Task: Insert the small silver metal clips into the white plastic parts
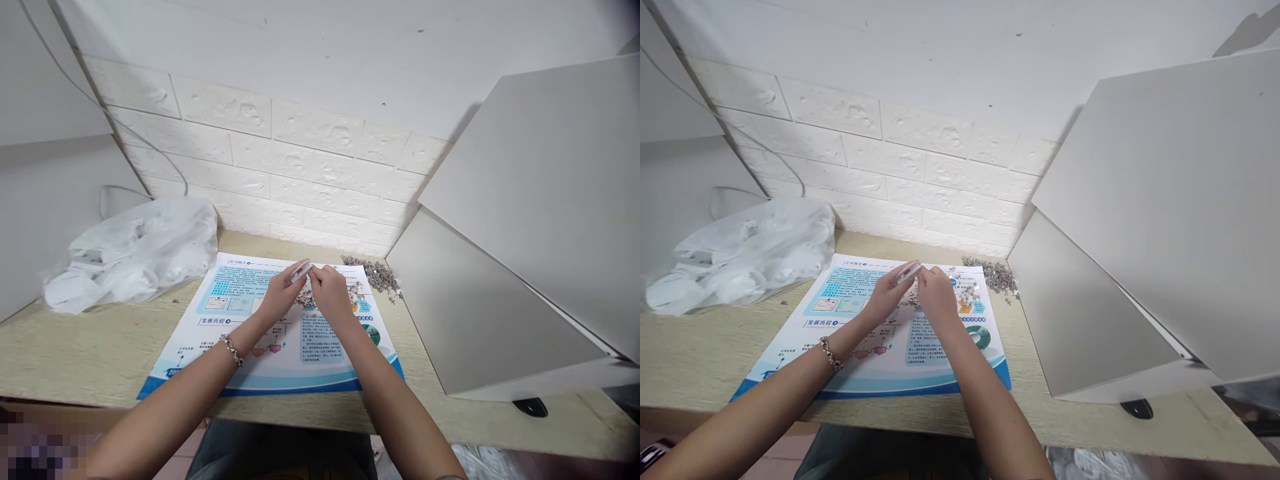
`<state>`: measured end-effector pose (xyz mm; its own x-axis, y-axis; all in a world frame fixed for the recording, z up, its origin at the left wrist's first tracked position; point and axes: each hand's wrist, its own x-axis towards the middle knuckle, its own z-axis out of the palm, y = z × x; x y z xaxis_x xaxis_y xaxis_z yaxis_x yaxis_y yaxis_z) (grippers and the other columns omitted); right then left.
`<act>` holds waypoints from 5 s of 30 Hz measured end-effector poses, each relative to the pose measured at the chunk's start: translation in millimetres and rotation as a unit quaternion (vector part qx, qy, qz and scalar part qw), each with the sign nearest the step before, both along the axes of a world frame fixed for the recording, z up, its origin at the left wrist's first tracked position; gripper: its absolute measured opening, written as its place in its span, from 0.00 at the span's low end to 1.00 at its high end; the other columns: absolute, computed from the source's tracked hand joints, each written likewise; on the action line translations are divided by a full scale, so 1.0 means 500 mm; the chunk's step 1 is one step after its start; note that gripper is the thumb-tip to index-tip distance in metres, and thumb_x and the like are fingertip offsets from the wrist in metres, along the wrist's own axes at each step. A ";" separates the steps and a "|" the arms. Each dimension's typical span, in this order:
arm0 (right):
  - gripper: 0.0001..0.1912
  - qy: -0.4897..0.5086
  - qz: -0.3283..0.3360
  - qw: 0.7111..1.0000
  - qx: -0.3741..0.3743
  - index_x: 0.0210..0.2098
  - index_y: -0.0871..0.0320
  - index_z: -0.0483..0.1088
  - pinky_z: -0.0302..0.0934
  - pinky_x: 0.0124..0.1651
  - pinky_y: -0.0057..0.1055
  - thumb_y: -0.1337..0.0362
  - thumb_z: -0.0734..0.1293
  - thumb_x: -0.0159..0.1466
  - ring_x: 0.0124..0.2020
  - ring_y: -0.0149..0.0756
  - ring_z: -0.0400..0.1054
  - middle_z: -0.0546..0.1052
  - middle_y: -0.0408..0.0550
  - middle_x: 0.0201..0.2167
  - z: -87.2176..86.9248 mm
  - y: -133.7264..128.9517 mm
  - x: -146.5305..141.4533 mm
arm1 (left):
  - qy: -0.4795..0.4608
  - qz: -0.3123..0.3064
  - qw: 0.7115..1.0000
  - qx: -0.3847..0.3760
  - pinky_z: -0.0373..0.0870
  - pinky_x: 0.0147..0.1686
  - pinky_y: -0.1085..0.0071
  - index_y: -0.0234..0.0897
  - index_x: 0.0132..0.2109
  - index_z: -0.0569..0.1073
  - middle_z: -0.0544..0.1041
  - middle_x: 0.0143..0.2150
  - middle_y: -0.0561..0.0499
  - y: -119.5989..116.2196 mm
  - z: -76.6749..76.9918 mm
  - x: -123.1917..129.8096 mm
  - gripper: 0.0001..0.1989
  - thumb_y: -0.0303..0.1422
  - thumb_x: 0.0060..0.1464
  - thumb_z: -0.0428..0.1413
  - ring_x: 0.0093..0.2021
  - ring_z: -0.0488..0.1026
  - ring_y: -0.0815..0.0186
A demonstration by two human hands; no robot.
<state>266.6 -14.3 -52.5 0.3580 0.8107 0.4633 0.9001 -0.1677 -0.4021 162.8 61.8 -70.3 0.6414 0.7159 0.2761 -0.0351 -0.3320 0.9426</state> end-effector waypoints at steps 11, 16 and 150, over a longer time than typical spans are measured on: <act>0.11 0.015 0.032 0.999 0.004 0.30 0.59 0.71 0.48 0.30 0.24 0.67 0.58 0.62 0.26 0.30 0.57 0.62 0.42 0.21 0.009 -0.003 0.011 | -0.046 -0.044 0.997 -0.053 0.63 0.51 0.62 0.37 0.49 0.71 0.72 0.51 0.46 0.008 0.007 -0.001 0.18 0.38 0.51 0.52 0.52 0.66 0.58; 0.11 0.038 0.035 0.999 0.007 0.25 0.57 0.71 0.48 0.29 0.24 0.66 0.60 0.60 0.26 0.30 0.58 0.64 0.42 0.19 0.014 -0.005 0.013 | -0.045 -0.062 0.995 -0.064 0.63 0.51 0.60 0.37 0.47 0.72 0.72 0.50 0.46 0.015 0.010 -0.002 0.17 0.37 0.50 0.53 0.51 0.67 0.58; 0.14 0.048 0.031 0.998 -0.005 0.39 0.58 0.72 0.53 0.35 0.27 0.69 0.56 0.62 0.33 0.34 0.64 0.73 0.48 0.29 0.003 -0.005 0.011 | -0.072 -0.038 0.985 -0.150 0.58 0.54 0.58 0.36 0.50 0.71 0.70 0.54 0.47 -0.006 0.006 0.007 0.21 0.34 0.47 0.54 0.56 0.62 0.55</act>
<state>272.1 -16.7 -51.0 0.3486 0.8368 0.4222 0.8667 -0.1163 -0.4852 166.2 58.6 -67.5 0.6651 0.7313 0.1510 -0.1900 -0.0298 0.9813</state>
